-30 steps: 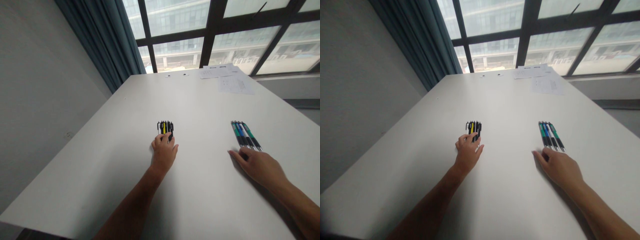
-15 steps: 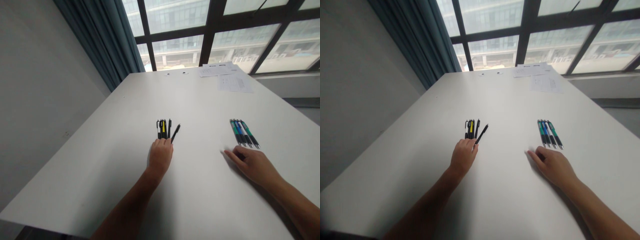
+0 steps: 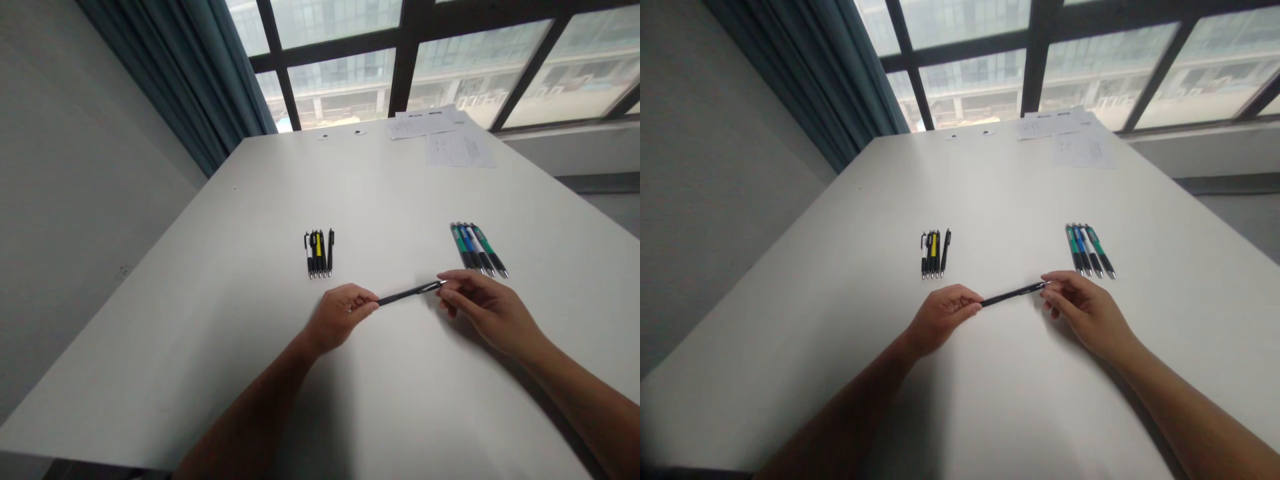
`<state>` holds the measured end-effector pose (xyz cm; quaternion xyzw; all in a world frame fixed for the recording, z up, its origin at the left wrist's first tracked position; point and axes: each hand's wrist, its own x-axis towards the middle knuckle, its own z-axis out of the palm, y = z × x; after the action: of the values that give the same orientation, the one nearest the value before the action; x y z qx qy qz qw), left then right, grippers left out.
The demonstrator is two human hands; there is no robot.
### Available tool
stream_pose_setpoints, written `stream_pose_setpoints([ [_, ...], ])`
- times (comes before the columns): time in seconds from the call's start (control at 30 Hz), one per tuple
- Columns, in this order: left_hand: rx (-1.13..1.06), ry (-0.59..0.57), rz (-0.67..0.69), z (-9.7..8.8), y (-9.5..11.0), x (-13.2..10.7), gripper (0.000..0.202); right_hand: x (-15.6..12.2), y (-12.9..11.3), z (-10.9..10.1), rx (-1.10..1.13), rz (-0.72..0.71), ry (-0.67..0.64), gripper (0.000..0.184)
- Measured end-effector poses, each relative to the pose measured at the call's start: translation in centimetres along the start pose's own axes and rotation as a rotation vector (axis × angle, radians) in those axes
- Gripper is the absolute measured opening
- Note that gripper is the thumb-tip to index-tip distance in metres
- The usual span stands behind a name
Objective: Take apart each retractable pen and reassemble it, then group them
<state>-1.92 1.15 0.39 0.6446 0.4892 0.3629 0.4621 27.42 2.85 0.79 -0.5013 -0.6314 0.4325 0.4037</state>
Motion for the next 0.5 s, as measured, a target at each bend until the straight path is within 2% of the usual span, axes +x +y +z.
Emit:
stream_pose_setpoints([
  [0.2,-0.314,0.008,-0.143,-0.16,-0.11,0.46,0.025,-0.14,-0.09,-0.11,-0.026,0.02,-0.036,0.032],
  [0.33,-0.358,0.011,-0.158,-0.2,-0.13,0.59,0.025,-0.24,-0.22,0.06,0.045,-0.031,-0.001,0.035],
  [0.5,-0.38,0.008,-0.159,-0.28,-0.27,0.59,0.022,-0.15,-0.37,-0.1,-0.053,-0.058,0.007,0.028],
])
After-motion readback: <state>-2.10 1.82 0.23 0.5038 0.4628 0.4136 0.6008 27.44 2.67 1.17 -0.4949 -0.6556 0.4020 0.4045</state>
